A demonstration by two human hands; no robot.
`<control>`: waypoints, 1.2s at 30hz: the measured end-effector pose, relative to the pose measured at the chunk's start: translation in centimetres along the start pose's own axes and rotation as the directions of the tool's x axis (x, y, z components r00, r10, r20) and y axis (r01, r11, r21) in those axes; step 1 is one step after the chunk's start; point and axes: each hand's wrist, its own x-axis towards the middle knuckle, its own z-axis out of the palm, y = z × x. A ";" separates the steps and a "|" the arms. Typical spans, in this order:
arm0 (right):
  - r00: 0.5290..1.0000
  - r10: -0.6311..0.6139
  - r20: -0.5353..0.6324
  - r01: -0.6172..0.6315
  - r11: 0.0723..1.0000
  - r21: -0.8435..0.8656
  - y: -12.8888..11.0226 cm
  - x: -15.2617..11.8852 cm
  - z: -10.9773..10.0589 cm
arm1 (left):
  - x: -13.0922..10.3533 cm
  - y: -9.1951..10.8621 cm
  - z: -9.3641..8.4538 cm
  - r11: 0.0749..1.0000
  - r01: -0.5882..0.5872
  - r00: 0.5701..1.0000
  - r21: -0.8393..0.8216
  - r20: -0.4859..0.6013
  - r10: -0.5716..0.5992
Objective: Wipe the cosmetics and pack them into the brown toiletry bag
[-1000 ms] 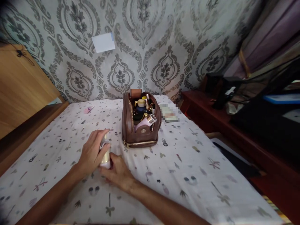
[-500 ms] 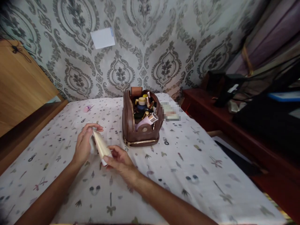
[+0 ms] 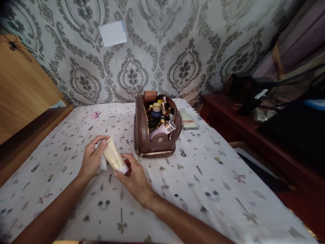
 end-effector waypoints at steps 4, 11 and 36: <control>0.988 0.100 0.119 -0.123 0.969 0.213 -0.1 0.2 0.0 | 0.3 -0.3 -0.2 1.000 -0.005 1.000 -0.013 0.000 0.005; 0.999 0.010 -0.040 -0.009 1.000 0.027 -0.2 0.2 0.0 | -0.4 0.6 -0.7 0.898 -0.335 0.921 0.285 -0.104 0.376; 0.990 -0.048 0.135 0.002 0.947 0.323 -1.1 -0.1 -0.2 | -2.4 0.0 1.1 0.500 -0.765 0.636 0.406 0.358 0.683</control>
